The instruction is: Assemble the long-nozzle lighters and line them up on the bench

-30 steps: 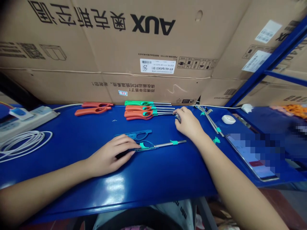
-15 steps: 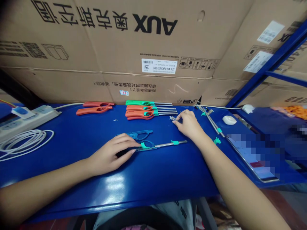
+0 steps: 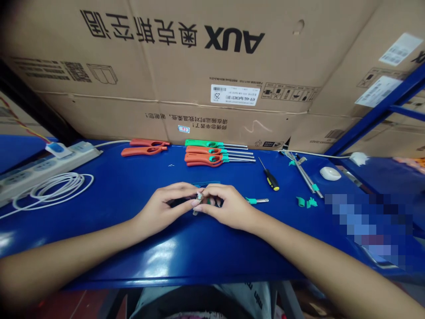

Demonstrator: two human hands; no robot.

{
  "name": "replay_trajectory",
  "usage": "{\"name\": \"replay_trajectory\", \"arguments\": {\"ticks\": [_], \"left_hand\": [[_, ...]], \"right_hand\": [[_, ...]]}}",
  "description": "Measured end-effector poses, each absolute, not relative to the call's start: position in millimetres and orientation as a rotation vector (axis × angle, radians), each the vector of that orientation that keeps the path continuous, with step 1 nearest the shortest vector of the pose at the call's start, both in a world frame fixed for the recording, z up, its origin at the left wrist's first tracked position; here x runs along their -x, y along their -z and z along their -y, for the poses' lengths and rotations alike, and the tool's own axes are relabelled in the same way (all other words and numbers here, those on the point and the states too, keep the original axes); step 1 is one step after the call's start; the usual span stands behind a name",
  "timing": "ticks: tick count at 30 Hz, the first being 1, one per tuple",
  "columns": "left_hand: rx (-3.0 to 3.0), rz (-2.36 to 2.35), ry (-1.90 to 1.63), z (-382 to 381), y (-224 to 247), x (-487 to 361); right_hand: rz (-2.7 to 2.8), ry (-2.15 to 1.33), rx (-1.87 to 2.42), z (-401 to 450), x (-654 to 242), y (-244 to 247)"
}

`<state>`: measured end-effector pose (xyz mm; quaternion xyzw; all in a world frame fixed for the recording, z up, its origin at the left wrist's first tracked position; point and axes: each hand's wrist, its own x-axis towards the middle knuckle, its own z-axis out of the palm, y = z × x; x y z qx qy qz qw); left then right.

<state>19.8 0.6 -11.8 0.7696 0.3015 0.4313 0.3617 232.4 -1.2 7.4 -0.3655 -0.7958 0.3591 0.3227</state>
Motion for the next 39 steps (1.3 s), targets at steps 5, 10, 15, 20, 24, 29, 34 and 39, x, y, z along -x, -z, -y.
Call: {"name": "replay_trajectory", "arguments": {"ticks": [5,10,15,20,24,29,34,39], "left_hand": [[-1.686,-0.823,-1.066,0.9,17.9,-20.9],[-1.685,-0.893,-1.004,-1.7,15.9,-17.0],[-1.652,-0.987,-0.998,-6.7,8.0,-13.2],[-1.749,-1.010,-0.999,-6.7,8.6,-10.3],[-1.665,-0.945,-0.906,-5.4,8.4,-8.7],[-1.576,-0.942,-0.847,-6.4,2.9,-8.4],[-1.580,-0.950,-0.796,-6.3,0.3,-7.0],[-1.575,-0.906,-0.767,-3.6,2.2,-7.6]], "right_hand": [[1.889,-0.963,1.053,0.1,-231.4,1.3],[1.925,-0.963,1.030,2.8,-239.1,-1.4],[2.236,-0.590,0.871,-1.9,-254.2,-3.1],[2.451,-0.461,0.911,1.4,-253.0,2.3],[2.392,-0.513,0.963,5.8,-248.9,3.1],[2.089,-0.851,1.158,5.2,-248.7,3.2],[1.690,-1.506,1.253,2.0,-247.8,2.6],[1.602,-1.637,1.205,-4.2,-248.2,-1.3]]}}
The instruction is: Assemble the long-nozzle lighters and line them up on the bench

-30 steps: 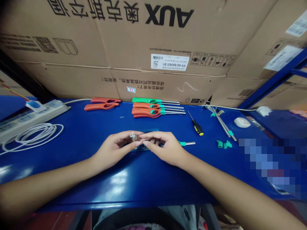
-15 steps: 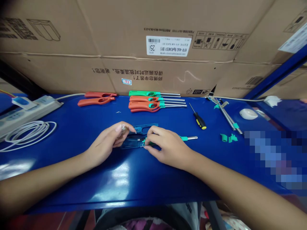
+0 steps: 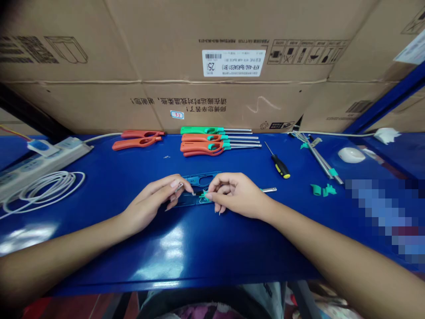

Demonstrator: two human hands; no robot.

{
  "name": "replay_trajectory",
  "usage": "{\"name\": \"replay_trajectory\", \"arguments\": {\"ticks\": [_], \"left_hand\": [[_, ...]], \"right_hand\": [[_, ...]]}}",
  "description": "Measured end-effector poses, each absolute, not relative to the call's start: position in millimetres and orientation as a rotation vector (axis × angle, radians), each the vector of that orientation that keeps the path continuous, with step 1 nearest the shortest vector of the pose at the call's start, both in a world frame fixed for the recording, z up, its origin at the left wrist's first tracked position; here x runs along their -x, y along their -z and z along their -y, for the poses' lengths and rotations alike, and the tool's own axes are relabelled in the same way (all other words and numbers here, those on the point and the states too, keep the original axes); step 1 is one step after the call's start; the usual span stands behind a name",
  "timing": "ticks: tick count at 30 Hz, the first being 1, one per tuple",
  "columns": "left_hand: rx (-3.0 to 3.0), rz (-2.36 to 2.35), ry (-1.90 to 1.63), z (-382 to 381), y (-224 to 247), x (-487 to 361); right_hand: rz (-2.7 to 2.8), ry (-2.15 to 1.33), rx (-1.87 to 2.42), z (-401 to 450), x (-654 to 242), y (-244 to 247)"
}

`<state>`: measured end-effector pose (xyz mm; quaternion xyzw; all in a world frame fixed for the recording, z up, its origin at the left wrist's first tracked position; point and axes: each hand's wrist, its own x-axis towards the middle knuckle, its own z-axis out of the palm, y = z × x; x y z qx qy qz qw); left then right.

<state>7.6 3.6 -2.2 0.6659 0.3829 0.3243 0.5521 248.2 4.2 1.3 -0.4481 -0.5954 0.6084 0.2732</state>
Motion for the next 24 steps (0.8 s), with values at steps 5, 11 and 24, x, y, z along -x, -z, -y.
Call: {"name": "replay_trajectory", "arguments": {"ticks": [5,11,24], "left_hand": [[-1.725,-0.854,-0.764,-5.5,6.9,-6.5],[-1.846,-0.856,-0.750,-7.1,9.1,-7.2],[-1.998,-0.894,-0.707,-4.8,9.6,-12.4]], "right_hand": [[1.639,-1.698,1.187,-8.7,-250.6,-5.0],[1.713,-1.705,1.192,-7.3,-251.0,-8.1],[1.856,-1.479,1.120,-3.2,-248.4,-5.2]]}}
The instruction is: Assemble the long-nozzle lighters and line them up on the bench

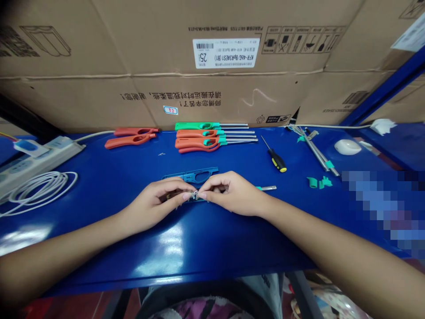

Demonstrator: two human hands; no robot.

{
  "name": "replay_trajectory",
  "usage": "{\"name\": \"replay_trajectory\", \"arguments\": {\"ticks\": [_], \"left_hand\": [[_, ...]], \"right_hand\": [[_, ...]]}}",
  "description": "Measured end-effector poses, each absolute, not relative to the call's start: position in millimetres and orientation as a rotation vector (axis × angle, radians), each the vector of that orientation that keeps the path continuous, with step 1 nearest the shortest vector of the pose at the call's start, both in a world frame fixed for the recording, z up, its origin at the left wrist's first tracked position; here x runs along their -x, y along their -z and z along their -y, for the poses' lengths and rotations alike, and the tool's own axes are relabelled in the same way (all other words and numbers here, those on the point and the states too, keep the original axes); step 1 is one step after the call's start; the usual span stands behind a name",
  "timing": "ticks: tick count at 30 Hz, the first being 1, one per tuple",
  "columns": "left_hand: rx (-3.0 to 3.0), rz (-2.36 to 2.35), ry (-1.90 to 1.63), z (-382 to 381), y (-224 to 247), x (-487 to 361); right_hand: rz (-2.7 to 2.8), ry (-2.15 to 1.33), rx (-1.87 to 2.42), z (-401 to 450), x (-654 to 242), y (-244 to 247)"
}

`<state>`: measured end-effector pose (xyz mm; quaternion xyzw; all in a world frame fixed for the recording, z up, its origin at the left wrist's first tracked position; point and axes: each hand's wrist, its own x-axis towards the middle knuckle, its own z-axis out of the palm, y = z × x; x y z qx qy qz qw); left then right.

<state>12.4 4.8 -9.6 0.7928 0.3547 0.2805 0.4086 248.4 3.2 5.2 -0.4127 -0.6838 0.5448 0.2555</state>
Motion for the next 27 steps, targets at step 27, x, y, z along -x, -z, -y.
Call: {"name": "replay_trajectory", "arguments": {"ticks": [27], "left_hand": [[-1.951,-0.901,-0.709,-3.3,12.5,-12.9]], "right_hand": [[1.925,-1.427,1.074,-2.7,-249.9,-4.6]]}}
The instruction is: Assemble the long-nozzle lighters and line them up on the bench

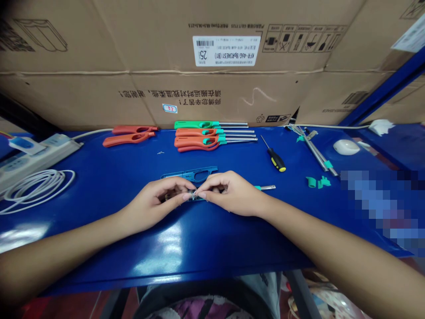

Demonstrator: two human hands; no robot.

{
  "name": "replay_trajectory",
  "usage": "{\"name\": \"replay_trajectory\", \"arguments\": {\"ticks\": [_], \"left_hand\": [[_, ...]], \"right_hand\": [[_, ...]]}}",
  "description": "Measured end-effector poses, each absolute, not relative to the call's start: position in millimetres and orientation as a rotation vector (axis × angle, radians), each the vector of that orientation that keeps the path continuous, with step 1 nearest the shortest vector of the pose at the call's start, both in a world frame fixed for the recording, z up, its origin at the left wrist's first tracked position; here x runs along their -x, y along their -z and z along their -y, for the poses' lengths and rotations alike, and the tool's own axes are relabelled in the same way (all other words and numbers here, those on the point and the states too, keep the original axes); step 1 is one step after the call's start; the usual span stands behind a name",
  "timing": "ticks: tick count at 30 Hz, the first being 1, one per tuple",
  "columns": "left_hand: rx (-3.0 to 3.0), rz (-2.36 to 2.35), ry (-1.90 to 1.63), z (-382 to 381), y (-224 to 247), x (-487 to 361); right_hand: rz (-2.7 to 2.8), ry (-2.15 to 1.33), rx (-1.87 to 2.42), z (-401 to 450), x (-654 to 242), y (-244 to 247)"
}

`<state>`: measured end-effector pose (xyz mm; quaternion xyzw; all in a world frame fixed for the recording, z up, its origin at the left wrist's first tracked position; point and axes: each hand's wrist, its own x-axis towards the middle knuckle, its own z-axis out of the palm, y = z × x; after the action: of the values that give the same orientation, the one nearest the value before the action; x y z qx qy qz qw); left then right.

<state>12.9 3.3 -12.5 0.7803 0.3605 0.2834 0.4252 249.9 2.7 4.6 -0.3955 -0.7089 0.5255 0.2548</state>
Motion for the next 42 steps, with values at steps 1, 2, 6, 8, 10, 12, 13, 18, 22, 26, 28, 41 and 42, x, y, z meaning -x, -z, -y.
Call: {"name": "replay_trajectory", "arguments": {"ticks": [1,2,6,8,10,12,13,18,22,26,28,41,42], "left_hand": [[-1.951,-0.897,-0.710,-3.6,12.4,-12.9],[-1.949,-0.894,-0.713,-3.9,12.3,-13.0],[-1.945,-0.888,-0.713,-4.5,12.0,-13.5],[-1.943,-0.882,-0.718,-4.5,11.9,-13.8],[-1.939,-0.877,-0.718,-4.4,11.9,-13.8],[-1.936,-0.875,-0.715,-4.1,11.8,-13.6],[-1.937,-0.876,-0.715,-4.0,11.8,-13.5],[-1.939,-0.888,-0.708,-3.8,12.1,-13.5],[-1.934,-0.886,-0.709,-4.1,13.0,-13.6],[-1.937,-0.883,-0.708,-3.8,12.9,-13.0],[-1.939,-0.881,-0.712,-3.6,12.7,-12.9],[-2.017,-0.872,-0.760,-2.1,14.0,-14.1],[-2.024,-0.872,-0.762,-1.8,14.2,-14.2]], "right_hand": [[1.929,-1.425,1.075,-2.7,-249.8,-4.9],[1.933,-1.420,1.077,-2.8,-249.7,-5.0],[1.956,-1.395,1.067,-3.5,-249.0,-4.1],[1.969,-1.372,1.058,-3.9,-248.9,-3.4],[1.981,-1.357,1.063,-4.2,-249.2,-2.9],[1.989,-1.355,1.068,-4.1,-249.6,-2.8],[1.992,-1.355,1.072,-4.0,-249.7,-2.9],[1.988,-1.355,1.096,-3.6,-249.5,-3.5],[1.971,-1.382,1.100,-3.4,-249.3,-4.1],[1.936,-1.424,1.122,-2.7,-249.9,-4.5],[1.922,-1.447,1.134,-2.4,-250.2,-4.5],[1.948,-1.384,1.148,-1.3,-246.9,-3.8],[1.948,-1.367,1.157,-1.0,-246.4,-3.1]]}}
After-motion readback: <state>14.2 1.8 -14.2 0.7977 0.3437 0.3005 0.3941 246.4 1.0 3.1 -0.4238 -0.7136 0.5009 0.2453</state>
